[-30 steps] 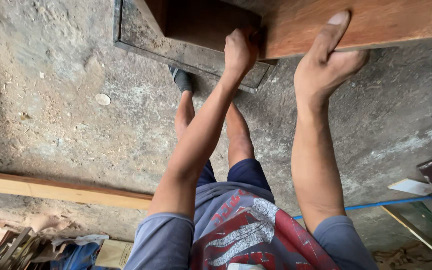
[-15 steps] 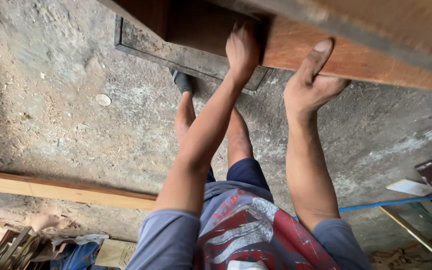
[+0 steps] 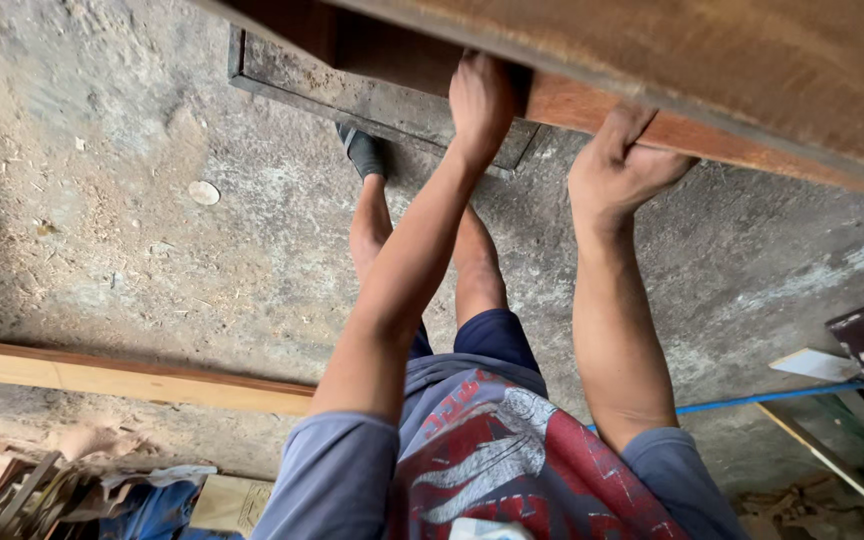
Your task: The person sands the surfaces of a wooden drawer and its components by hand.
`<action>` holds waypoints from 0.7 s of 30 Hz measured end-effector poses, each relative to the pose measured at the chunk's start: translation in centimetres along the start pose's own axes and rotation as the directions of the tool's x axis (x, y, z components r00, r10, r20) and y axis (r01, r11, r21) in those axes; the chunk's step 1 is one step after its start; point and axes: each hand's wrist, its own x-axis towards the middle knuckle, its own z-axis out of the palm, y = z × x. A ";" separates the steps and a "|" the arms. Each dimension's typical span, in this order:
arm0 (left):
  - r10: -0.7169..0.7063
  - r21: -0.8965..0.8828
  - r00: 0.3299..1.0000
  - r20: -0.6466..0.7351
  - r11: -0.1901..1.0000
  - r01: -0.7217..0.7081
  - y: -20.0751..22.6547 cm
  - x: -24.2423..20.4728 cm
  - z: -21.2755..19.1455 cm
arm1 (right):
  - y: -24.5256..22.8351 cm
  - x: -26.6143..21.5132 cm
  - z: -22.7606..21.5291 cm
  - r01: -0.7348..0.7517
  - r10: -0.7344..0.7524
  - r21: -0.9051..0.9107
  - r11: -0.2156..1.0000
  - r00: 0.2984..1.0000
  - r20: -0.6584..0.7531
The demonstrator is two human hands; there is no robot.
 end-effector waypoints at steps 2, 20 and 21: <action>-0.019 -0.064 0.998 0.059 0.998 0.023 -0.2 -1.7 -2.5 | -1.7 0.4 -0.2 0.004 -0.004 -0.010 1.000 1.000 0.017; 0.207 -0.012 0.959 0.192 0.978 -0.208 2.4 2.7 -7.3 | -1.0 0.6 0.0 0.032 -0.035 0.087 0.996 0.999 0.030; 0.221 -0.040 0.973 0.069 0.975 -0.219 2.8 2.4 -6.6 | -0.6 0.5 0.1 0.023 -0.025 0.093 0.995 0.999 0.026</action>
